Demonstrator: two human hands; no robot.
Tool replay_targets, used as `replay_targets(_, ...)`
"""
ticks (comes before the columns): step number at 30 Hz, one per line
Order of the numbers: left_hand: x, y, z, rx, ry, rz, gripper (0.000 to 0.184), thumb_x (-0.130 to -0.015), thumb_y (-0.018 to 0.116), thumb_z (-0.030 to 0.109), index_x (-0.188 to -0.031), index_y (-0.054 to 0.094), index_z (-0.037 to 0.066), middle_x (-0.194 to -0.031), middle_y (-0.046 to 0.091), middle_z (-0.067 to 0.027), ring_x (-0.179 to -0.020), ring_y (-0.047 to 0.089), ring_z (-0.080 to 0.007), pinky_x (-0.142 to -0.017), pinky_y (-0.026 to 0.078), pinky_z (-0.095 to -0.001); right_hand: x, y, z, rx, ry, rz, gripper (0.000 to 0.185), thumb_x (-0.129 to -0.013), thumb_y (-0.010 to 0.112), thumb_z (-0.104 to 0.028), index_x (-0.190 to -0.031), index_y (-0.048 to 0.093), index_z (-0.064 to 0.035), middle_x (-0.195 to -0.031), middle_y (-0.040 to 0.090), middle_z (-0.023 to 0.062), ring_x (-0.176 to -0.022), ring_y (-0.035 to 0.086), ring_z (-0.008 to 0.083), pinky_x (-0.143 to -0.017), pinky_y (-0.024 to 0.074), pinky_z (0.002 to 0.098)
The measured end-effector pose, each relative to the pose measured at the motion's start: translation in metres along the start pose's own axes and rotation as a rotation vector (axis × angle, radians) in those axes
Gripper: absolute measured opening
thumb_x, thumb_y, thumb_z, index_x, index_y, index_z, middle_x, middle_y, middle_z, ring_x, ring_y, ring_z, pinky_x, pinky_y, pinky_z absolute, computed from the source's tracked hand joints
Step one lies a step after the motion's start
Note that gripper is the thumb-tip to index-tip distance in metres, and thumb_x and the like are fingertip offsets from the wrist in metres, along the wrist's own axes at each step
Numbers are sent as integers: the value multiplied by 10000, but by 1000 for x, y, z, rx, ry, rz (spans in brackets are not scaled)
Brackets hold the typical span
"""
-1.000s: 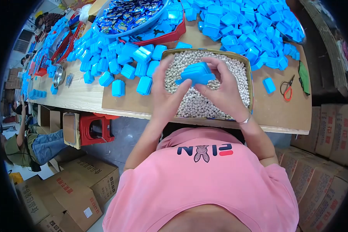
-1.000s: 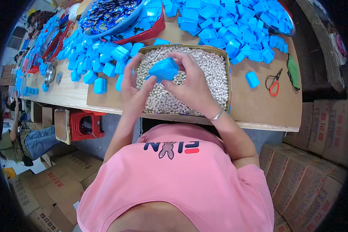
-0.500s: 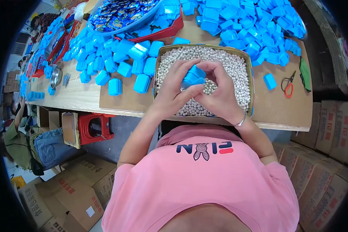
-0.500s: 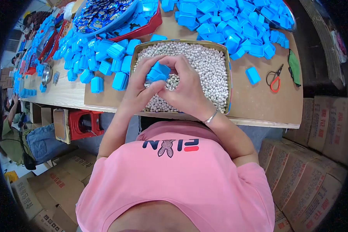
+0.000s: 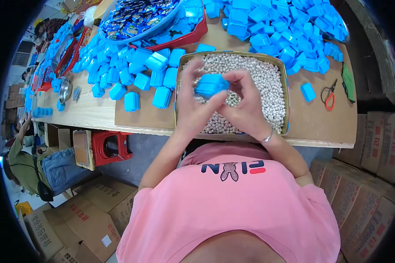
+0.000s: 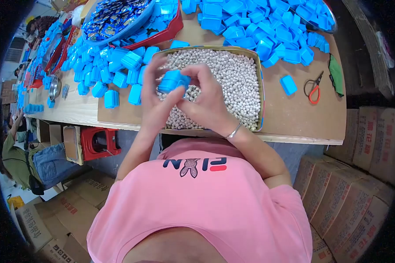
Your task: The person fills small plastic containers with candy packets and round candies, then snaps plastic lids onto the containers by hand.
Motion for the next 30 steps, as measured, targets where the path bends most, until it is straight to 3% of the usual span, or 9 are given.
replay_targets(2,9,-10,12,33,137,243,424,-775,660,61,-1190,584,31,-1144,578,-95,-982,567,-206,-842,449,-314,0,-8,6,-228,108,59,494,-661,709,81,-1087,500,-56,-1039,552,65,-899,577,177,-818,492,279)
replay_targets(3,10,-10,11,29,136,235,424,-775,660,61,-1190,584,31,-1144,578,-95,-982,567,-206,-842,449,-314,2,-8,8,-232,109,68,494,-661,709,81,-1087,500,-56,-1039,552,65,-899,577,177,-818,492,279)
replay_targets(7,23,-2,-34,837,-382,160,423,-790,668,51,-1204,582,26,-1188,579,-84,-1062,561,-239,-891,445,-346,10,17,33,-564,362,-38,485,-685,716,65,-1108,506,-48,-1052,552,62,-901,581,186,-784,496,272)
replay_targets(8,21,-8,-33,837,-378,169,423,-790,668,51,-1204,582,26,-1188,579,-84,-1062,561,-239,-891,445,-346,8,17,30,-565,364,-49,485,-685,716,65,-1108,506,-48,-1052,552,62,-901,581,186,-784,496,272)
replay_targets(12,-2,-27,-9,-327,-84,-211,440,-824,664,82,-1247,553,30,-1187,571,-84,-1059,545,-251,-891,437,-361,-5,-3,-40,431,-369,-7,362,-726,692,56,-1052,571,-48,-1015,576,42,-865,578,164,-727,488,259)
replay_targets(17,7,-10,8,-718,179,-548,403,-837,649,92,-1227,568,29,-1150,571,-82,-1010,527,-250,-863,436,-363,4,21,-38,631,-497,-386,226,-742,665,56,-936,636,-59,-939,603,31,-792,577,166,-666,469,259)
replay_targets(22,10,-12,7,-517,328,-401,437,-820,639,99,-1241,540,33,-1076,571,-99,-956,511,-243,-839,432,-359,7,14,-42,396,-522,-134,179,-737,648,70,-849,652,-70,-838,606,31,-708,558,178,-624,454,283)
replay_targets(27,22,-17,-20,-246,329,-88,523,-791,635,74,-1290,486,36,-1035,568,-115,-912,524,-231,-807,444,-340,-9,15,-18,129,-196,-241,184,-713,644,75,-821,632,-74,-801,595,42,-668,541,189,-593,441,296)
replay_targets(30,22,-17,-18,-161,254,-76,555,-776,637,54,-1304,465,37,-1032,566,-118,-869,529,-219,-774,451,-323,-9,19,-19,173,-243,-246,184,-705,637,82,-801,613,-73,-789,586,38,-660,534,185,-588,434,296)
Point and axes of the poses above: each hand's wrist, its own x-axis away from the middle knuckle, its own y-axis out of the palm, z = x × y, the point moved 7 cm from there along -x, towards the middle knuckle
